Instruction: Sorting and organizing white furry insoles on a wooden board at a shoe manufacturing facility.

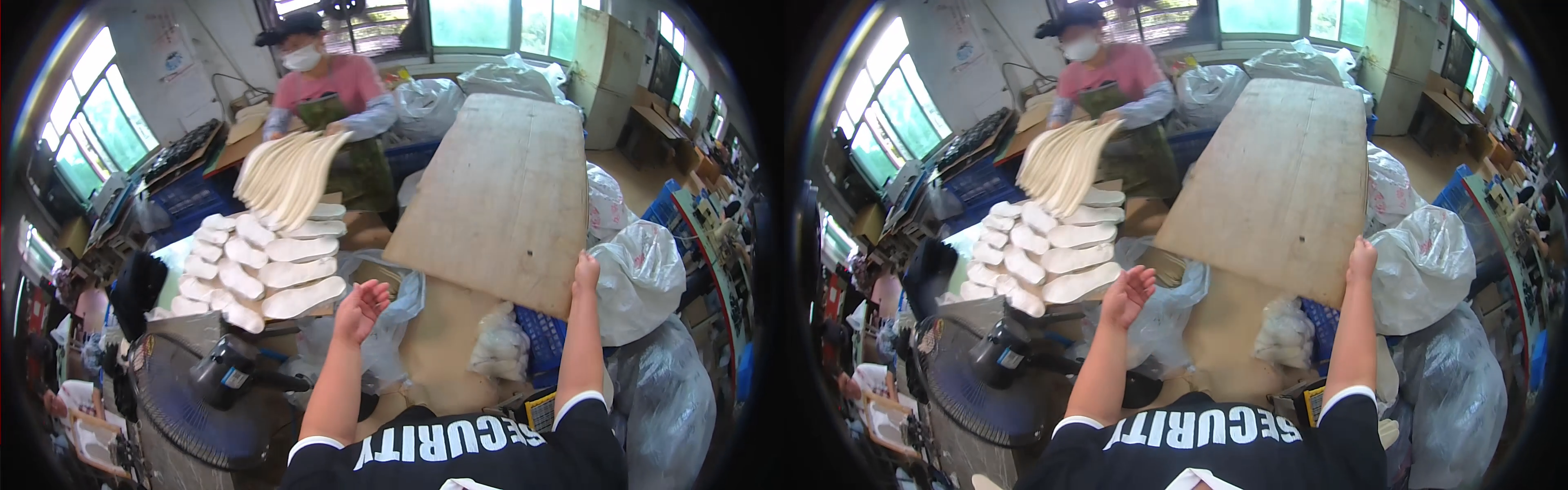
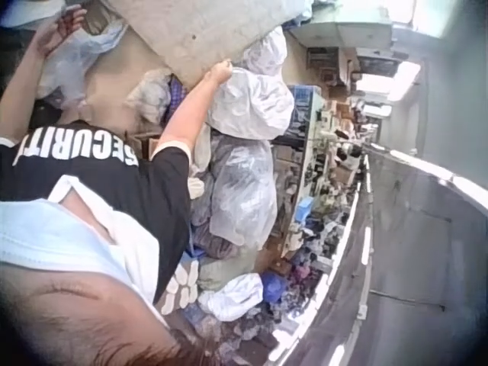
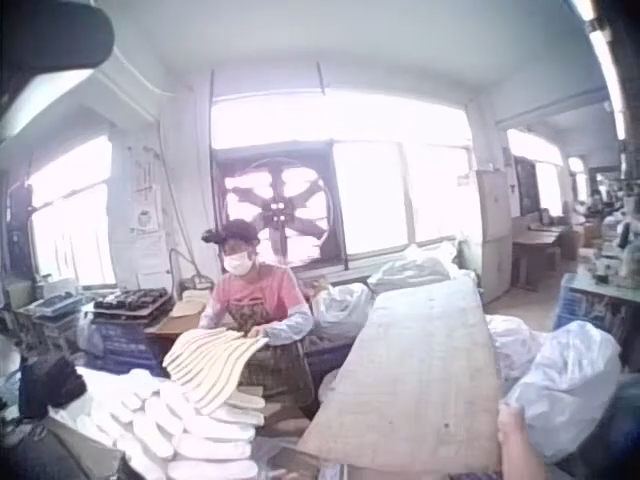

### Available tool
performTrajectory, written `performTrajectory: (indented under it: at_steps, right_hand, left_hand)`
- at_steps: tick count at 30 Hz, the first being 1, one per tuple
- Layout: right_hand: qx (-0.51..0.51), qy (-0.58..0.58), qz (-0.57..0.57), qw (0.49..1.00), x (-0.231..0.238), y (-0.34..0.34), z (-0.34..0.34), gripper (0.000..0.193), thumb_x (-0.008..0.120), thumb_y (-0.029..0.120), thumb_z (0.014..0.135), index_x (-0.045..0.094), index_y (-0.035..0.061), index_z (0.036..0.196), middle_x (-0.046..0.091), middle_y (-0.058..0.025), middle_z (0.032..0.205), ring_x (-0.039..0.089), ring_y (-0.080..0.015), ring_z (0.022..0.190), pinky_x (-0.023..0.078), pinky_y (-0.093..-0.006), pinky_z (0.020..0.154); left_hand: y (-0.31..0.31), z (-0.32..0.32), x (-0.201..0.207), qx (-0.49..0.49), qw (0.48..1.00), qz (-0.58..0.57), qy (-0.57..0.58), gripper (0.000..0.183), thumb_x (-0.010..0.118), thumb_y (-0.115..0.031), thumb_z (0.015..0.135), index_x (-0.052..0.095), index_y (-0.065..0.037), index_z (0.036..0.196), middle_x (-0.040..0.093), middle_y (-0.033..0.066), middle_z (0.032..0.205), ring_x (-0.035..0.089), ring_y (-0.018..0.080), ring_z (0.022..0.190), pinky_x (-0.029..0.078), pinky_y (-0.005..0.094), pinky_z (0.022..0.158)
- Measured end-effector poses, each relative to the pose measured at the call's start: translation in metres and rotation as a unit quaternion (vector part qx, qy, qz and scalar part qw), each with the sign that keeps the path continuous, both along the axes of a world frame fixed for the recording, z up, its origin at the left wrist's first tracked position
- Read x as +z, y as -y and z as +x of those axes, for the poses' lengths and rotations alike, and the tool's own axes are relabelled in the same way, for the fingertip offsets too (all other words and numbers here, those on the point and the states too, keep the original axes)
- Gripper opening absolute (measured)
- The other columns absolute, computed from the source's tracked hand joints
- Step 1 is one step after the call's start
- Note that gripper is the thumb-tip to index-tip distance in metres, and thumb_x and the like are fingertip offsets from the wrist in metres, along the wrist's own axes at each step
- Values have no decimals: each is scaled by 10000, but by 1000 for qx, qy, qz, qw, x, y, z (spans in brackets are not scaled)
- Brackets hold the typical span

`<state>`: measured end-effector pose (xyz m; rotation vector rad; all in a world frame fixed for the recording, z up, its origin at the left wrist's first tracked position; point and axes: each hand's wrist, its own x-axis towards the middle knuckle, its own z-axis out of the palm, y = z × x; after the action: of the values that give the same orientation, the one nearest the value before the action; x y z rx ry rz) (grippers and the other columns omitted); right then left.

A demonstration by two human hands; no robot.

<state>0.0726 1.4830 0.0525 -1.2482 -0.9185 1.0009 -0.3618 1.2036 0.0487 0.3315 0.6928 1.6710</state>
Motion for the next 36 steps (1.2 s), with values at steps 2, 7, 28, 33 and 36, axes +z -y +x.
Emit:
performTrajectory:
  at_steps: [2,7,28,33,36]
  right_hand:
    - [-60,41,35,997,0,-37,9,259,476,159,933,607,-62,896,619,-66,840,544,-133,752,440,-294,689]
    - [-137,79,38,987,18,-88,17,327,486,177,922,599,-109,1034,646,-145,982,586,-204,872,442,-317,778]
    - [72,-174,-2,982,28,-470,-370,315,493,192,944,592,-107,956,633,-95,899,577,-173,758,466,-296,708]
    - [191,-211,-59,957,20,-597,-466,384,442,367,948,587,11,928,619,-106,848,591,-213,744,477,-383,615]
    - [387,-201,-109,893,-15,-643,-466,298,460,414,941,530,136,1023,582,-45,925,539,-158,915,368,-362,755]
  left_hand:
    - [-8,-6,-8,20,1000,-19,-1,408,312,-339,1001,563,-27,1079,635,144,1040,607,259,934,484,392,852]
    - [4,-8,-89,-59,994,-90,34,295,381,-261,976,578,-50,1037,644,113,1026,616,232,885,493,365,778]
    - [66,7,-164,176,865,-471,13,278,510,-197,913,561,1,1102,622,150,1042,595,227,963,489,364,822]
    - [62,58,-193,170,805,-566,-43,198,483,-205,925,575,-35,880,614,125,857,589,229,819,480,363,762]
    - [62,124,-149,192,764,-616,-11,237,472,-208,930,581,-50,791,610,114,783,587,230,761,476,363,738]
